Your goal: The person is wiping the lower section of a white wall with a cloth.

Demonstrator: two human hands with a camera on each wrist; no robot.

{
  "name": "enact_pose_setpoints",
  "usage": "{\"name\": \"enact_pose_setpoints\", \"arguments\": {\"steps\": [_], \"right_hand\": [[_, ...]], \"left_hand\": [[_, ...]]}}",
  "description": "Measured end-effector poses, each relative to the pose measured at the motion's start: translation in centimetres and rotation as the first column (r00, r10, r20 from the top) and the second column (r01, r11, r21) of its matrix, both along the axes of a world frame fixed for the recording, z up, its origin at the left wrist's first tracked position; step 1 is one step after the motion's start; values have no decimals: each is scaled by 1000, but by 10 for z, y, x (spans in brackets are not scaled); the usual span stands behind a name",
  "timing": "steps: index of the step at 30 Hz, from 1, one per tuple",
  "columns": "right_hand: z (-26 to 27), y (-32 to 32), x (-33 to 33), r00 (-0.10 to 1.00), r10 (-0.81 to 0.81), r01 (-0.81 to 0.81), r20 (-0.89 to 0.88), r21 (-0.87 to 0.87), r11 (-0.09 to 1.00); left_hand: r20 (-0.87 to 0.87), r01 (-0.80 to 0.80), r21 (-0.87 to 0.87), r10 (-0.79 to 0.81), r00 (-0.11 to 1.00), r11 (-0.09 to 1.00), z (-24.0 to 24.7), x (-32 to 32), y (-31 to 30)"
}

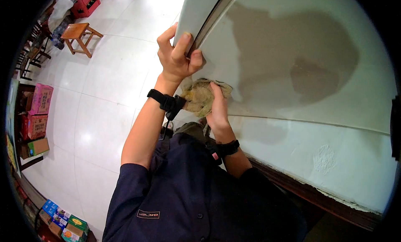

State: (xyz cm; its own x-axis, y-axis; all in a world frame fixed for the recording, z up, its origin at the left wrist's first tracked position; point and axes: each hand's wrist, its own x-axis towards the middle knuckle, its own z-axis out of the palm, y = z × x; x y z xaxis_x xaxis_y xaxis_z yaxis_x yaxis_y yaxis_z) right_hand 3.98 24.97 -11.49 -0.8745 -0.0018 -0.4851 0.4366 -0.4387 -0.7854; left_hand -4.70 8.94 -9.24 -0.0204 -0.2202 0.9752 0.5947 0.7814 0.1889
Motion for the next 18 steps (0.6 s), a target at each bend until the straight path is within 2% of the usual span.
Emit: {"name": "enact_pose_setpoints", "arguments": {"steps": [2, 5, 9, 11, 12, 14, 15, 17, 18], "right_hand": [[-3, 6, -2, 998, 59, -55, 31, -130, 990], [-2, 4, 0, 999, 42, -41, 24, -37, 998], [-18, 3, -5, 997, 73, -74, -17, -68, 995], [-23, -3, -3, 997, 73, -73, 28, -8, 997], [-39, -3, -4, 997, 69, -69, 30, -9, 998], [-82, 0, -11, 986, 19, -37, 167, 103, 994], [-83, 1, -11, 987, 25, -42, 161, 103, 994], [-80, 12, -9, 990, 80, -77, 113, -30, 997], [-58, 13, -5, 990, 115, -114, 86, -16, 993]], "left_hand": [[7, 4, 7, -4, 1000, 1000, -2, -1, 0], [10, 5, 6, -5, 1000, 1000, -3, -1, 1], [-12, 3, -4, -3, 1000, 1000, -1, -1, 3], [-8, 3, -10, -3, 1000, 1000, -2, -1, 3], [-4, -2, -15, 2, 1000, 1000, -2, 0, 2], [13, -1, -20, 1, 1000, 1000, -5, 1, 1], [27, -8, -26, 8, 1000, 1000, -4, 0, -1], [10, -7, -23, 7, 1000, 1000, -1, 0, -1], [8, 11, -18, -11, 1000, 1000, -1, 1, 0]]}}
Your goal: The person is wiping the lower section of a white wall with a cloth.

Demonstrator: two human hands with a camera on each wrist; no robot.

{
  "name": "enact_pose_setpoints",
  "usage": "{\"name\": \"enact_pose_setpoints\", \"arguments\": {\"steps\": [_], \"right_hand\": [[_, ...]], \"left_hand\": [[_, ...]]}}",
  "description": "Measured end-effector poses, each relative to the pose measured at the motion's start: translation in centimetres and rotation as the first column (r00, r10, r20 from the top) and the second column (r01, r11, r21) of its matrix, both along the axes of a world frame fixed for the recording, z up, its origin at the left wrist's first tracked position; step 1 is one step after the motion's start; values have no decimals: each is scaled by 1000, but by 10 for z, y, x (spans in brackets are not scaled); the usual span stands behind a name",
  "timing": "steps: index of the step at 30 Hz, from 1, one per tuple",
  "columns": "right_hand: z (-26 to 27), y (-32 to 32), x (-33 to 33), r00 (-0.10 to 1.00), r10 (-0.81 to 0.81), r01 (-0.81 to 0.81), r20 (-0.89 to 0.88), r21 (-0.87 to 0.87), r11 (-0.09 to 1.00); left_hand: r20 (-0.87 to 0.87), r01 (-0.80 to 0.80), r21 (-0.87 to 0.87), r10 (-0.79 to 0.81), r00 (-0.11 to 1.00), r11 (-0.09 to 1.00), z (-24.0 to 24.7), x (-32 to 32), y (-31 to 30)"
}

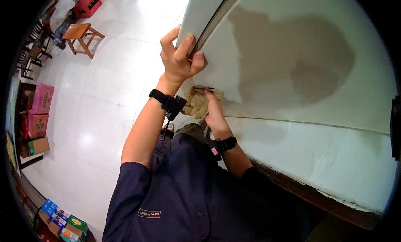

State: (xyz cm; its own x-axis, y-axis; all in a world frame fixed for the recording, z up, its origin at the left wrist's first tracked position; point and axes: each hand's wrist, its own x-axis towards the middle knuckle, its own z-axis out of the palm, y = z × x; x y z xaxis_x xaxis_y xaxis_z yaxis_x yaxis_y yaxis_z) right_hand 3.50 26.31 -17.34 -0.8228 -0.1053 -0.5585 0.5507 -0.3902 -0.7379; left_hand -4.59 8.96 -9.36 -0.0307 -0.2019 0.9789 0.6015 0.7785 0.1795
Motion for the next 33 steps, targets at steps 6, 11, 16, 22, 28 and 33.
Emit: {"name": "enact_pose_setpoints", "arguments": {"steps": [6, 11, 16, 22, 28, 33], "right_hand": [[52, 1, 3, 999, 23, -20, 28, -95, 995], [40, 3, -3, 999, 25, -23, 20, -113, 993], [26, 2, -5, 998, 37, -34, 52, -55, 998], [58, 2, -1, 997, 50, -43, 51, -135, 990], [45, 2, -6, 993, 72, -61, 89, -123, 991], [45, -2, -3, 998, 56, -56, 12, -2, 998]], "left_hand": [[-5, -12, 26, 12, 1000, 1000, -1, -1, 0], [9, -11, 28, 10, 1000, 1000, -1, 0, 1], [2, -7, 30, 7, 1000, 1000, -1, -1, 2], [10, -26, 21, 26, 1000, 999, 0, -1, -1], [8, -5, 21, 5, 1000, 1000, -3, -2, 0], [22, 11, 25, -11, 1000, 1000, -4, -1, 2]]}}
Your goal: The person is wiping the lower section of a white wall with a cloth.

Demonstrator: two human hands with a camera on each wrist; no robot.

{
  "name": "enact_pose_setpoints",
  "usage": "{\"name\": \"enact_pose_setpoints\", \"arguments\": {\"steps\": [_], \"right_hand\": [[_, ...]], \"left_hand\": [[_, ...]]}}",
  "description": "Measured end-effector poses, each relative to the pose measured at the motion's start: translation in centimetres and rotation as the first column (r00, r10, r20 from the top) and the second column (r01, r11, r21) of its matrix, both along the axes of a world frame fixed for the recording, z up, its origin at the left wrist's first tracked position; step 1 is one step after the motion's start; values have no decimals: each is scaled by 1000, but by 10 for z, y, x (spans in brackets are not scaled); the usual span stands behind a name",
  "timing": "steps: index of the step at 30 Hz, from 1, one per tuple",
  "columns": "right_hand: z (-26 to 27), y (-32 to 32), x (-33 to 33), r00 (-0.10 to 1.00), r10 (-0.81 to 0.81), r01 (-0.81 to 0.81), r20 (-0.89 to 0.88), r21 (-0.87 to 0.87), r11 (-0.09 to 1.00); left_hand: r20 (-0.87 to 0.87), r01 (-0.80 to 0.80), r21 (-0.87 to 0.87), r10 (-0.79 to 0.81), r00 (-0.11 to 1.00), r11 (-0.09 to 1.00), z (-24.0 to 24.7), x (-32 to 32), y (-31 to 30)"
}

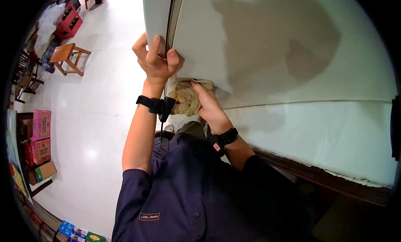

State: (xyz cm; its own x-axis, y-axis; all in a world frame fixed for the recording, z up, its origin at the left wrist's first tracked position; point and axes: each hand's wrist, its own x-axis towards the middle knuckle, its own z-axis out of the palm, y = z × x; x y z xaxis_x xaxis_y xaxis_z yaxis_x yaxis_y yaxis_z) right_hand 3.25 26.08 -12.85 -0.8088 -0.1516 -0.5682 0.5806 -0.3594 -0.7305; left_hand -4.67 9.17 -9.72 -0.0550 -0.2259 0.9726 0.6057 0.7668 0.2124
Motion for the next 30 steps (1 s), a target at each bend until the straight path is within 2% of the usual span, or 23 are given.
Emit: {"name": "enact_pose_setpoints", "arguments": {"steps": [3, 6, 10, 12, 14, 16, 22, 24, 26, 30], "right_hand": [[8, 7, 2, 997, -58, 61, 45, -83, 995], [13, 17, 3, 999, -7, 12, 32, -163, 987], [-9, 9, -4, 996, 1, 15, 88, -178, 984], [-25, 0, -4, 999, 44, -39, 20, -188, 981], [-35, -3, -3, 999, 34, -29, 24, -159, 987], [-40, -3, -2, 1000, 8, -7, 5, -167, 986], [-7, 32, 2, 993, -49, 57, 105, -74, 996], [3, 30, 4, 997, -27, 34, 71, -103, 994], [13, 25, 4, 997, -34, 38, 74, -54, 998], [-44, 11, -9, 989, 3, 4, 146, -51, 999]], "left_hand": [[-1, -7, -2, 7, 1000, 1000, -1, -1, -4], [9, -10, -17, 10, 1000, 1000, -1, 1, -3], [11, 10, 3, -10, 1000, 1000, -2, -1, -2], [8, 23, 9, -23, 1000, 1000, -3, 1, -1], [16, -32, -39, 32, 999, 999, -2, 1, -4], [-13, -19, -19, 18, 1000, 1000, -2, -2, -4], [-20, -7, 8, 8, 1000, 1000, 2, -1, -2], [-14, -25, 13, 25, 1000, 1000, 1, -2, -2], [-26, -9, 8, 9, 1000, 1000, 1, -2, -2], [2, -18, 29, 18, 1000, 999, 0, -1, 0]]}}
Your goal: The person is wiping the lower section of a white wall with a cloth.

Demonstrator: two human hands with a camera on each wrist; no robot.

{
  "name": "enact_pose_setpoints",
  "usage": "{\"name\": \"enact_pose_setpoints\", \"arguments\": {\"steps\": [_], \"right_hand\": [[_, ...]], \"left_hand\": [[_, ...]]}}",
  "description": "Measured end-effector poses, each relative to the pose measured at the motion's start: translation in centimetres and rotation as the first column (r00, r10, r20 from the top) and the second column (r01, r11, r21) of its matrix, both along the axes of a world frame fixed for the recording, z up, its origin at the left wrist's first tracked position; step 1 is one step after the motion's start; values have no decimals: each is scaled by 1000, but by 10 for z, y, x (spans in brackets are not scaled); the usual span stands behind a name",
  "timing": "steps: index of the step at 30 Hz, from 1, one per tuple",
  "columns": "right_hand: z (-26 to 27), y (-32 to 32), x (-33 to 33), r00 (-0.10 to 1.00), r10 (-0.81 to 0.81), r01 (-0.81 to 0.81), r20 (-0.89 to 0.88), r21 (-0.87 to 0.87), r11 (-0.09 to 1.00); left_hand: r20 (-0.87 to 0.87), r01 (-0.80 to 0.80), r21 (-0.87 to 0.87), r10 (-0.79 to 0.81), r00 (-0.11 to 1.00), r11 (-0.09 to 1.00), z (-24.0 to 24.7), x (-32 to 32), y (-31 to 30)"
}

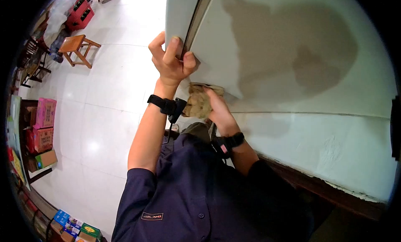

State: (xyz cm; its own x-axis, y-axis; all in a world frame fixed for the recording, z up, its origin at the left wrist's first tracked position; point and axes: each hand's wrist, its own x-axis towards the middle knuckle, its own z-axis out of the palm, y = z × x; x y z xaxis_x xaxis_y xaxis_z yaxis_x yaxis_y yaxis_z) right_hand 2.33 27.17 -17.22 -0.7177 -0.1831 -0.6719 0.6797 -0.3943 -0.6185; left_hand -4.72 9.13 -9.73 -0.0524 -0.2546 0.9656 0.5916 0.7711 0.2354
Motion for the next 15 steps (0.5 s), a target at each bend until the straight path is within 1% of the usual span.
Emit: {"name": "enact_pose_setpoints", "arguments": {"steps": [2, 3, 4, 6, 7, 8, 9, 10, 13, 15], "right_hand": [[-13, -19, 0, 996, 4, -6, -90, -22, 1000], [-14, -26, -1, 996, 10, -6, -89, 45, 999], [-12, -26, 0, 996, 21, -17, -85, 48, 999], [-4, -29, 2, 1000, 14, -14, 18, 8, 1000], [0, -26, 3, 1000, 22, -22, 19, 7, 1000], [3, -19, 3, 1000, 21, -21, -19, -12, 1000], [10, -12, 4, 998, 18, -20, -56, -30, 999], [17, -5, 6, 998, 21, -23, -57, -29, 999], [58, 4, 14, 993, -6, 9, -121, 21, 1000], [58, 4, 12, 992, -26, 28, -124, 17, 999]], "left_hand": [[-23, 9, -8, -9, 1000, 1000, 1, -4, 0], [-48, -5, -16, 4, 999, 1000, 1, -4, -2], [-44, -15, -13, 15, 999, 1000, 0, -3, -3], [-30, 0, -17, 0, 1000, 1000, 2, -2, -3], [-17, -14, -14, 14, 1000, 1000, 2, -1, -3], [-17, -19, -13, 18, 1000, 1000, 2, -1, -4], [-14, -2, -12, 2, 1000, 1000, 2, -1, -3], [-12, 15, -11, -16, 1000, 1000, 1, -1, -3], [-24, 18, -7, -19, 1000, 1000, 3, -2, -2], [-18, 20, -8, -21, 1000, 1000, 3, -1, -1]]}}
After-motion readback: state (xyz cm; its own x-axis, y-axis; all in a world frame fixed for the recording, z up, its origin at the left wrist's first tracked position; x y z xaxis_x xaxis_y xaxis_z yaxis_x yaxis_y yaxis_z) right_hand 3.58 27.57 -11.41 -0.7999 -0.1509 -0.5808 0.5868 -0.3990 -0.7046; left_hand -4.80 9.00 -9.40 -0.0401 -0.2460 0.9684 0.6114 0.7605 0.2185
